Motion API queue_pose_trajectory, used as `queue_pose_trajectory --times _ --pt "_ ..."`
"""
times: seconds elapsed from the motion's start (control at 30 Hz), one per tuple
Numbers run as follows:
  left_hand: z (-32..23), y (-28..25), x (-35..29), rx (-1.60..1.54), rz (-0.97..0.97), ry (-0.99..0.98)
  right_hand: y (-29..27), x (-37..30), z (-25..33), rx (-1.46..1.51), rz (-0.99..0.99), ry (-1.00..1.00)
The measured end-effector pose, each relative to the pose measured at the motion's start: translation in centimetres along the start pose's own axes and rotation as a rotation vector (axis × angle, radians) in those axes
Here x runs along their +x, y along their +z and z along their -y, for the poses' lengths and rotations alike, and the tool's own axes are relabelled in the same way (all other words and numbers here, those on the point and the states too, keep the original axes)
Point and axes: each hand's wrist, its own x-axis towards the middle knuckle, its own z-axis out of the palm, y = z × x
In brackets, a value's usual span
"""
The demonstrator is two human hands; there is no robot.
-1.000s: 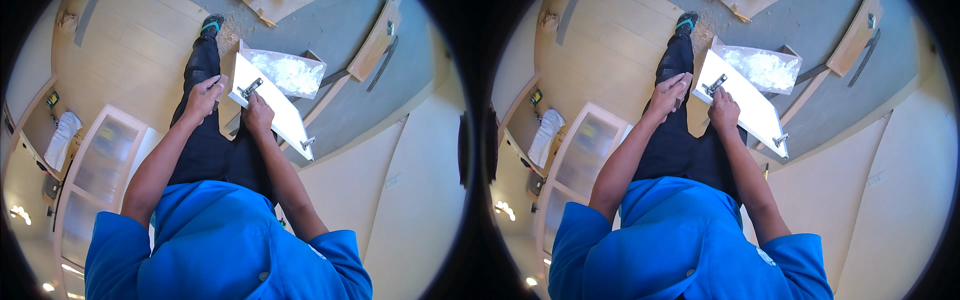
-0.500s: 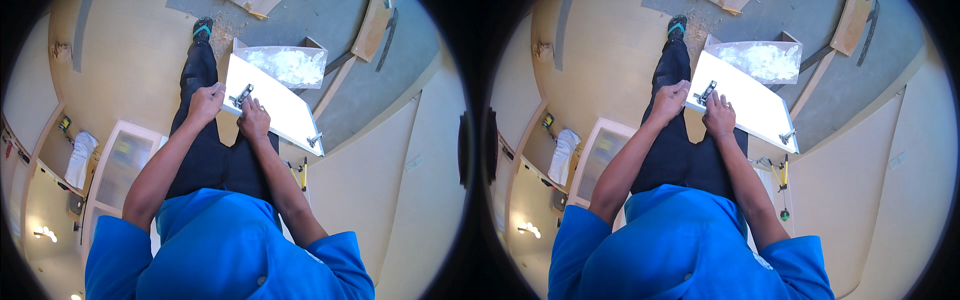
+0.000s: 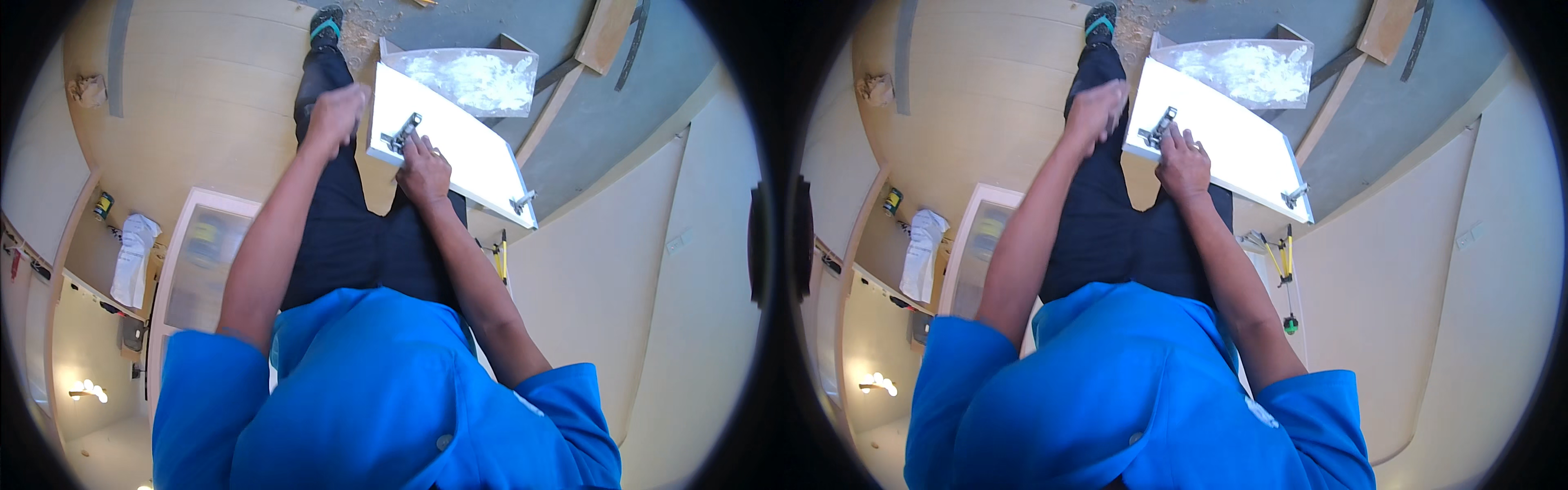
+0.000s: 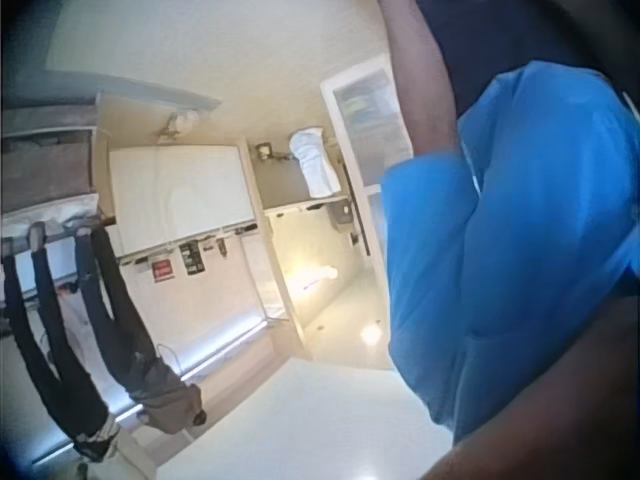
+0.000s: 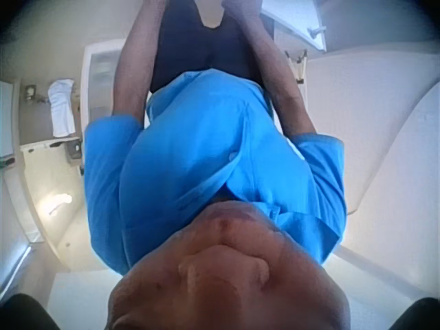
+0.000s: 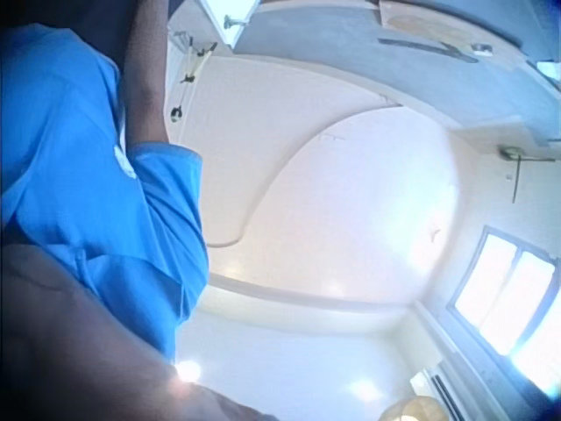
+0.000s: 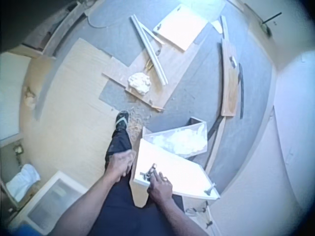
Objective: The person assembles a white cabinet door by attaching metal hinges to its edges. They position each hinge, align it, and secure it in place while holding the door on their lap. The person then flips the door to inspect the attached hardware.
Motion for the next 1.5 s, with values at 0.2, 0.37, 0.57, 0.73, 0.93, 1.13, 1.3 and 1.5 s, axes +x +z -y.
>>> queue_pose_trajectory --times 0.2,0.37,0.57,0.73,0.93,1.13,1.3,1.5 --pt "2.0 0.5 -8.8 0.207 -0.087 0.206 0.4 -0.2 0.3 0.012 -0.073 -0.015" --pt "0.5 0.9 -8.8 0.261 -0.067 0.198 0.4 -0.3 0.4 0.003 -0.106 -0.003" --pt "2.0 0.7 -3.3 0.278 0.080 0.057 -0.2 -0.4 0.3 0.043 -0.064 -0.026" --pt "2.2 0.0 -3.8 0.290 -0.019 -0.031 1.5 0.0 0.3 -0.014 -0.145 -0.047" --pt "1.4 0.5 -7.4 0.324 -0.063 0.128 0.5 -0.7 0.7 0.001 -0.101 -0.033" --pt "3.7 0.8 1.7 0.279 -0.062 0.121 0.8 -0.2 0.7 0.019 -0.144 -0.031" --pt "5.4 1.7 8.4 0.148 -0.033 -0.033 -0.3 -0.5 0.9 -0.011 -0.126 -0.046" --pt "0.2 1.3 -0.1 0.086 -0.037 -0.009 0.5 -0.6 0.4 0.044 -0.104 -0.025"
